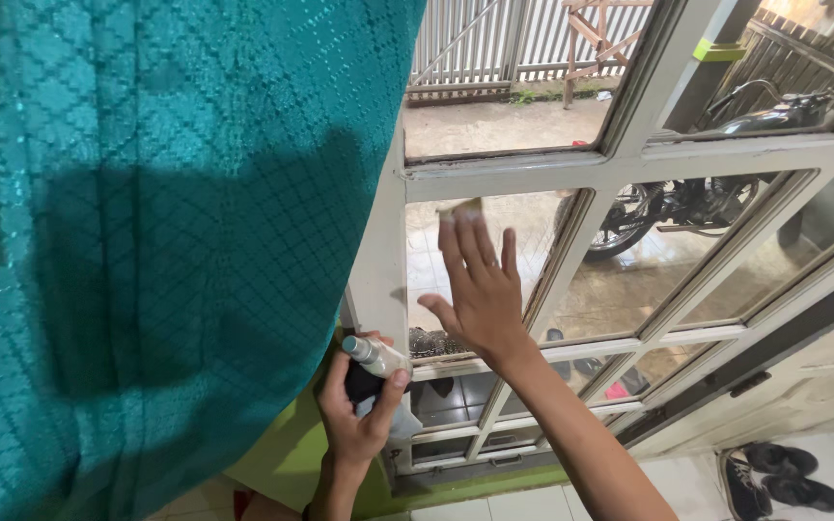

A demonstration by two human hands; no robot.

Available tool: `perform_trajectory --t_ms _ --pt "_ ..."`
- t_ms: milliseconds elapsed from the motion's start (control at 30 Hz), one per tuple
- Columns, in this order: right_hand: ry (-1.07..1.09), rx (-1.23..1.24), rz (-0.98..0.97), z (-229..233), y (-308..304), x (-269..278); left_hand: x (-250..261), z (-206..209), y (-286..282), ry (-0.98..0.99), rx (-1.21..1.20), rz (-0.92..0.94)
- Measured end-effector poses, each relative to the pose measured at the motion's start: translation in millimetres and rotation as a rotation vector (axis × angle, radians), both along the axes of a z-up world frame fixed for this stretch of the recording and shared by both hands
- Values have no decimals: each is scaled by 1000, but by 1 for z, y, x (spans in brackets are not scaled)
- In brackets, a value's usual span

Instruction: The person cleans a glass window pane using a spray bottle and a cloth. They spray the glass and wipe it with a yellow sponge, then switch to a black cloth to dry the surface. The task is performed on a white-framed window with a view of a motorcycle outside.

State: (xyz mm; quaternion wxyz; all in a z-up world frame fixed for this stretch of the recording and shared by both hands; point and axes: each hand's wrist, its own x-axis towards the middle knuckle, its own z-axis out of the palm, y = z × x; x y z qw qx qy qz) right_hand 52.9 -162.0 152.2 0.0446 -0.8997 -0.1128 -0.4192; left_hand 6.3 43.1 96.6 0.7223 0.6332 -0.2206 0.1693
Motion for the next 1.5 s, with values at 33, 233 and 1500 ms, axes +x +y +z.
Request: perform_trajectory --t_ms 33,233,1500 --pt "-22 20 40 1 1 3 1 -1 -2 -7 -14 -2" --pt "100 -79 97 -37 17 9 6 -7 -10 -57 -76 -41" --pt "-2 67 -98 -146 5 23 17 -13 -1 -25 -2 15"
